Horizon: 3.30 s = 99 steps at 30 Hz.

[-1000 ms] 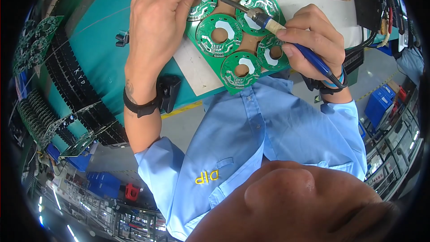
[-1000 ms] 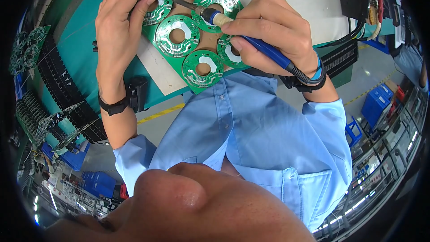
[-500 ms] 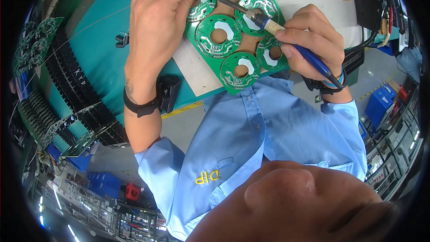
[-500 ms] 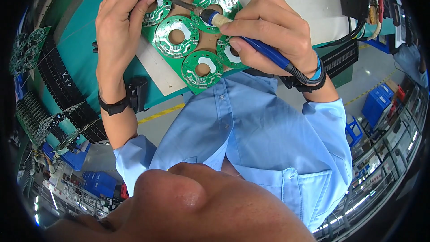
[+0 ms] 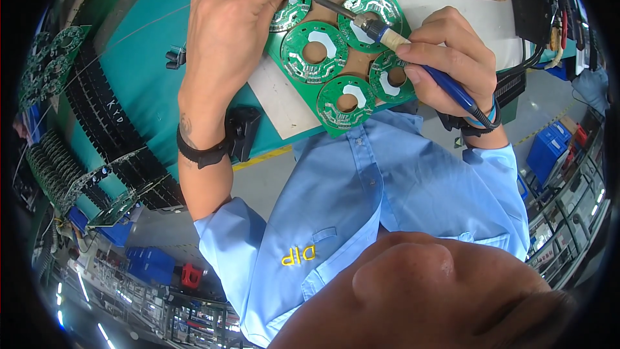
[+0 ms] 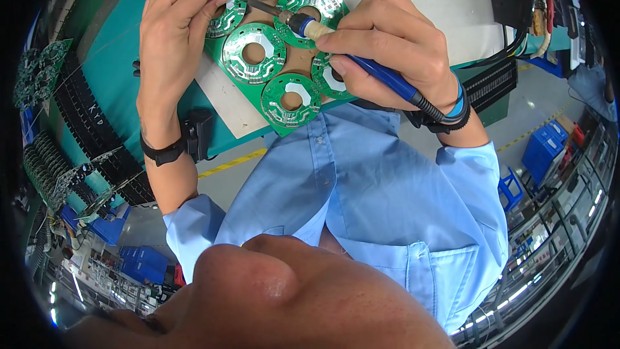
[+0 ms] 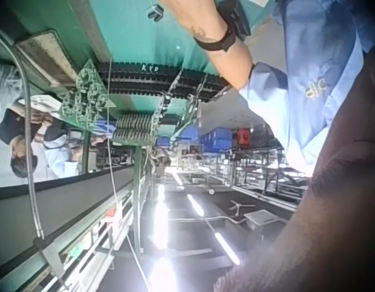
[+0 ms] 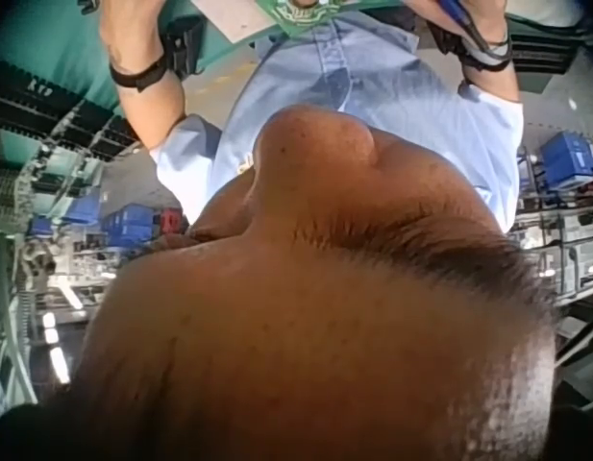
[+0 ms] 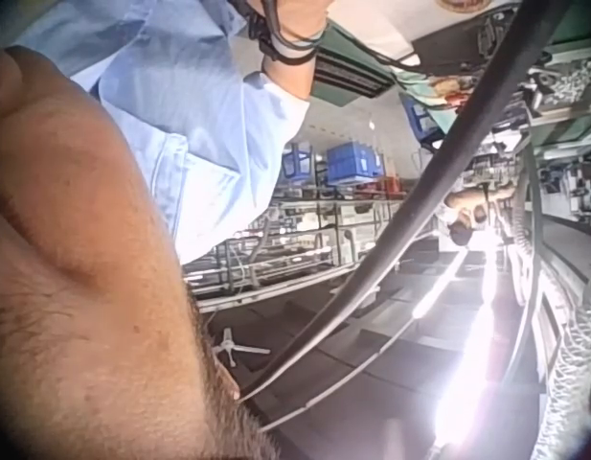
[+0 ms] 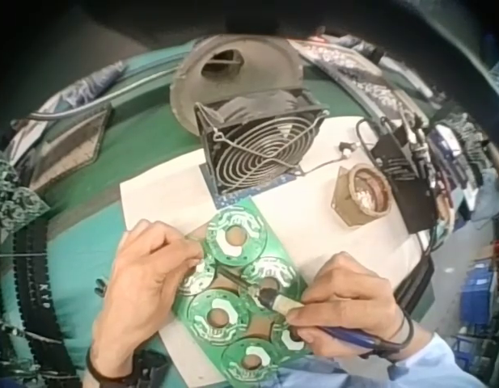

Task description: The person solders components onto a circuit board panel using a soldering iron and wire, moving between different points. After finishing, the person sets the iron aside and picks up the panel.

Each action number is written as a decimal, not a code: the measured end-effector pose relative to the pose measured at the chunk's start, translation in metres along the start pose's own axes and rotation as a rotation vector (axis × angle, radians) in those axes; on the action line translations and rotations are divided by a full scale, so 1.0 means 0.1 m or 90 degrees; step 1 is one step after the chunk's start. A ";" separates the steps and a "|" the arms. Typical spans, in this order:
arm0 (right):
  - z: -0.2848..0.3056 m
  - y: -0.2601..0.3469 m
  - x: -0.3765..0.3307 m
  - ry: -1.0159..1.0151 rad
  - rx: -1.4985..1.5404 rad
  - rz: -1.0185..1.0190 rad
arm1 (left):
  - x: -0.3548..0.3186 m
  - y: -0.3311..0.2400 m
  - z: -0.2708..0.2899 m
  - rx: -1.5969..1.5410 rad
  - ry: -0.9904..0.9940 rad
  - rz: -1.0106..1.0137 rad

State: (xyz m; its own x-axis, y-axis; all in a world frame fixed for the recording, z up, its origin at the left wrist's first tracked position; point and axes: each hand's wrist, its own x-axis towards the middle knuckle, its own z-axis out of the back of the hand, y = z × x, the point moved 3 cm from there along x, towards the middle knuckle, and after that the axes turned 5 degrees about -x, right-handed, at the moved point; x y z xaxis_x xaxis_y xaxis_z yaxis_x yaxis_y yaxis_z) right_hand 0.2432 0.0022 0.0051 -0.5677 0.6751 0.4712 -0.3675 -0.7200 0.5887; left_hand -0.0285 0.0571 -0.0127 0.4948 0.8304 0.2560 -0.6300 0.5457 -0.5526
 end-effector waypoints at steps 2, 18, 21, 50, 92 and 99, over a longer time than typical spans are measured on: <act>0.00 0.00 0.00 0.001 0.000 -0.001 | 0.00 0.00 0.00 0.003 0.000 -0.013; -0.01 0.10 -0.01 0.008 -0.035 -0.013 | 0.00 -0.07 0.00 0.039 -0.003 -0.039; 0.00 0.14 0.03 0.015 -0.048 -0.018 | -0.01 -0.07 0.00 0.041 -0.007 -0.039; 0.38 0.15 -0.25 -0.112 -0.067 -0.079 | -0.05 0.00 0.00 -0.025 -0.068 0.024; 0.16 -0.12 0.11 -0.037 0.058 -0.081 | 0.09 0.03 0.06 0.027 -0.103 -0.030; 0.14 -0.15 0.08 -0.043 0.052 -0.073 | 0.10 0.04 0.03 0.018 -0.102 -0.030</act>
State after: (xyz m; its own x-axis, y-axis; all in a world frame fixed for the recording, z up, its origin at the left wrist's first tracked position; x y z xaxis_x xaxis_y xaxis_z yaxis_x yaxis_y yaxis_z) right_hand 0.2547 0.0210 0.0095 -0.4739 0.7635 0.4387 -0.3640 -0.6235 0.6920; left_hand -0.0280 0.0675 -0.0098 0.4233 0.8100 0.4058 -0.6259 0.5853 -0.5154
